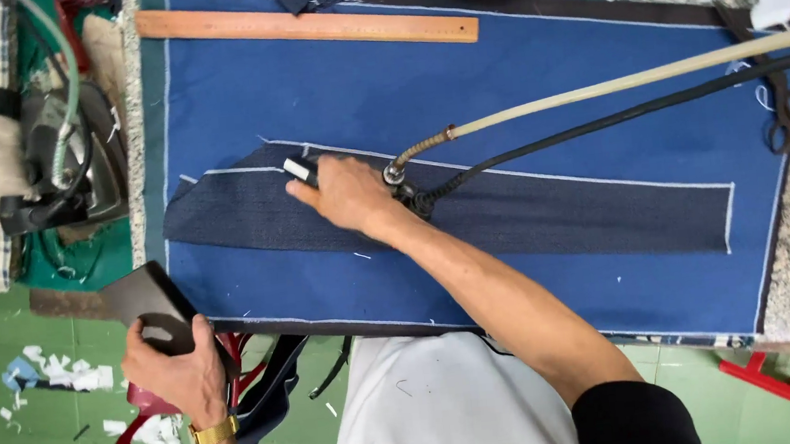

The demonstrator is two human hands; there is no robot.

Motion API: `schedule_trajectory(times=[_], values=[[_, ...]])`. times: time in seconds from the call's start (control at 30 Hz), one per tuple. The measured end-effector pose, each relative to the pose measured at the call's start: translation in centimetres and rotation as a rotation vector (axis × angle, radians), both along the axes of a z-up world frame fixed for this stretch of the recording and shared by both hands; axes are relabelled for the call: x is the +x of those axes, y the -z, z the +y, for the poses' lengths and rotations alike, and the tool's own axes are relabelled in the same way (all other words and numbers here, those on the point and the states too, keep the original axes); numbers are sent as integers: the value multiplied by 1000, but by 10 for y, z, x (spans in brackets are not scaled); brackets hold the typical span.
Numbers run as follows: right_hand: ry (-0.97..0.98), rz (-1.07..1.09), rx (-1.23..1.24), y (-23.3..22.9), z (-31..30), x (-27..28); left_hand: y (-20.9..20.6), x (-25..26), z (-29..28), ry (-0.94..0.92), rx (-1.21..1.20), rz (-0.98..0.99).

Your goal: The person irons a long strip of dark blue fabric on a blue work table using a steam iron and a pressing block. They repeatedly press and smooth the fabric, then flip it over to iron the other side. Finally, they pick up a pair of scissors and cut a piece of the fabric.

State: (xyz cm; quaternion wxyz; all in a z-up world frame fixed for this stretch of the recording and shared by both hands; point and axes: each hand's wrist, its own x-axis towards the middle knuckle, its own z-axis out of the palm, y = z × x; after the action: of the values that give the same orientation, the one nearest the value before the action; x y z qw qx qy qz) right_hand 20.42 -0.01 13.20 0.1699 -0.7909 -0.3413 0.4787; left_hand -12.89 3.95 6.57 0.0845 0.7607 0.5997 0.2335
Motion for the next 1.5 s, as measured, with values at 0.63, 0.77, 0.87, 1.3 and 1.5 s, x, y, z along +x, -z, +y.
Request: schedule_trajectory(times=[0.63, 0.77, 0.87, 1.3, 1.5], values=[[499, -399, 21, 52, -234, 81, 28, 213, -62, 753, 103, 75], [609, -342, -49, 45, -288, 120, 50, 218, -72, 687, 93, 315], [643, -287, -37, 28, -328, 146, 48, 225, -76, 632, -9, 447], [624, -469, -33, 60, -456, 218, 38, 252, -121, 408, -259, 498], [559, -439, -25, 61, -486, 244, 47, 268, -171, 400, -203, 476]])
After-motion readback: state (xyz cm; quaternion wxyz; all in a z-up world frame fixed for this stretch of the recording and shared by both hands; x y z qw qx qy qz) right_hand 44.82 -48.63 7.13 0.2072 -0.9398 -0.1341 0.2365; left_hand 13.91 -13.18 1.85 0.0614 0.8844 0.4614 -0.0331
